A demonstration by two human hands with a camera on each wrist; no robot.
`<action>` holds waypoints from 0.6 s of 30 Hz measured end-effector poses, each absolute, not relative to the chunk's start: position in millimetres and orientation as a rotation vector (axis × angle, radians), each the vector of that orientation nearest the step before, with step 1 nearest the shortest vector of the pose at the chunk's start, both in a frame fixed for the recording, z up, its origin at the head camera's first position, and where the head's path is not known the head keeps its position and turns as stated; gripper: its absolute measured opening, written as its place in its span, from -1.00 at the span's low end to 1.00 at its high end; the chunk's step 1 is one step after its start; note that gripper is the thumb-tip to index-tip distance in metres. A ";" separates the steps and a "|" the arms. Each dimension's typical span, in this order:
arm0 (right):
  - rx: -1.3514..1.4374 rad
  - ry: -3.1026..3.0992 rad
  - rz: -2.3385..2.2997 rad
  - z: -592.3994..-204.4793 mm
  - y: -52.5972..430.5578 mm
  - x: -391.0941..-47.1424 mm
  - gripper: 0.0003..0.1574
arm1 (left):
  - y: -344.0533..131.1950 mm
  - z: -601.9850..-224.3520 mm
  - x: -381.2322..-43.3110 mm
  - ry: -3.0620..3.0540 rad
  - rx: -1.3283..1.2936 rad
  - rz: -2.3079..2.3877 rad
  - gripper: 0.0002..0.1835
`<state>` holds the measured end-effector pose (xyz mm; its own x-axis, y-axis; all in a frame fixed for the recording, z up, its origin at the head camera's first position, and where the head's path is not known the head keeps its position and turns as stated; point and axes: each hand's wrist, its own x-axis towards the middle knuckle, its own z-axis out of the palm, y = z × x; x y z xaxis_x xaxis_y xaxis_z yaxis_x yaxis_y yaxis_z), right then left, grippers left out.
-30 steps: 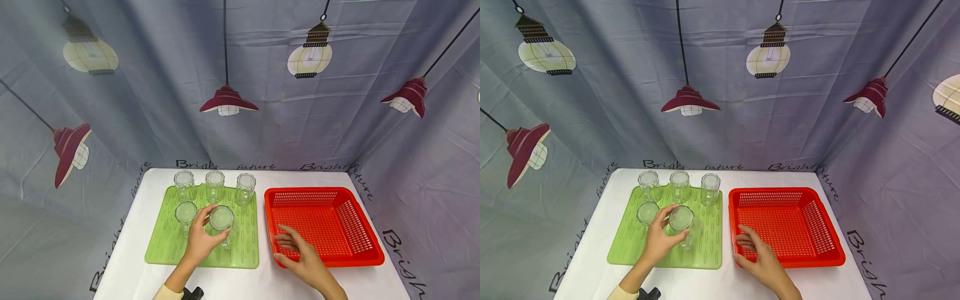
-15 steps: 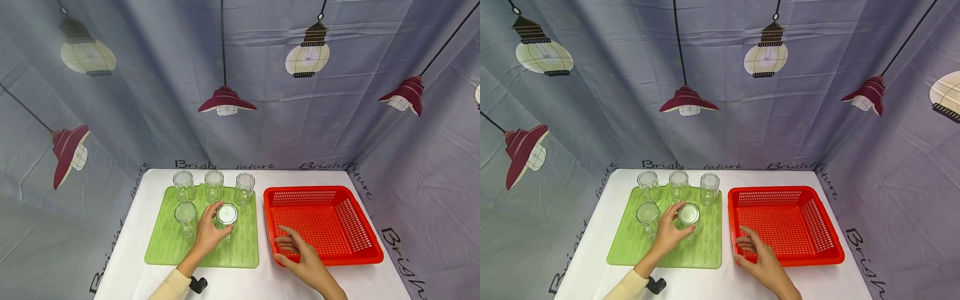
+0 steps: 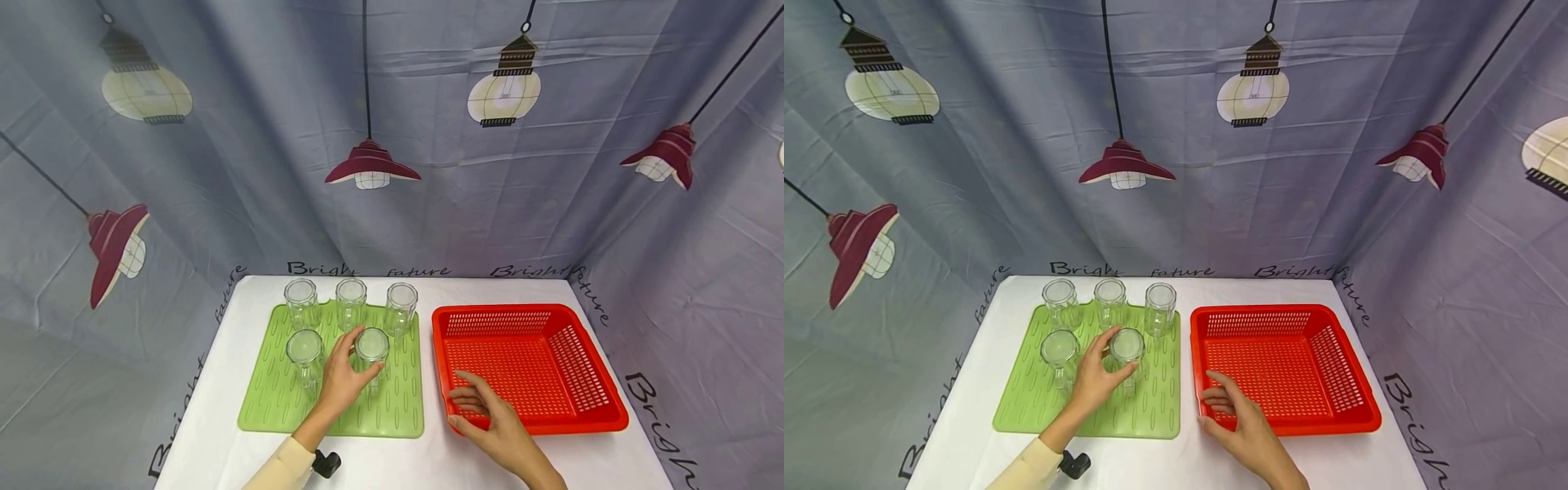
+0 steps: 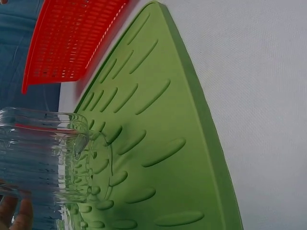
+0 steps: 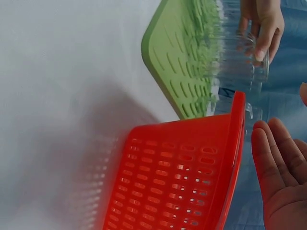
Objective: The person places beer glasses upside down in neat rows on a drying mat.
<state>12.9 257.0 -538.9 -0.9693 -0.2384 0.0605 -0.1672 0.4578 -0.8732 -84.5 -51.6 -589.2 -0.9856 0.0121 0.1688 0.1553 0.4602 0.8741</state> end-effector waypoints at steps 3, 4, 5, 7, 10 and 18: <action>-0.374 2.621 -1.560 -539.4 257.5 11.6 -0.06 | -51.9 -589.3 -84.9 -2.552 -0.156 -1.568 -0.07; -0.374 2.620 -1.561 -539.6 257.5 11.2 -0.06 | -51.9 -589.1 -84.7 -2.547 -0.161 -1.566 -0.07; -0.375 2.619 -1.561 -539.8 257.6 10.9 -0.07 | -52.1 -588.8 -84.2 -2.545 -0.165 -1.562 -0.07; -0.376 2.619 -1.558 -540.0 257.6 10.4 -0.06 | -52.2 -588.2 -82.8 -2.538 -0.166 -1.563 -0.07; -0.376 2.611 -1.562 -540.1 257.5 10.1 -0.06 | -52.3 -587.0 -79.6 -2.533 -0.155 -1.573 -0.07; -0.379 2.608 -1.583 -538.6 258.0 10.9 -0.07 | -57.5 -577.0 -64.0 -2.467 -0.113 -1.646 -0.05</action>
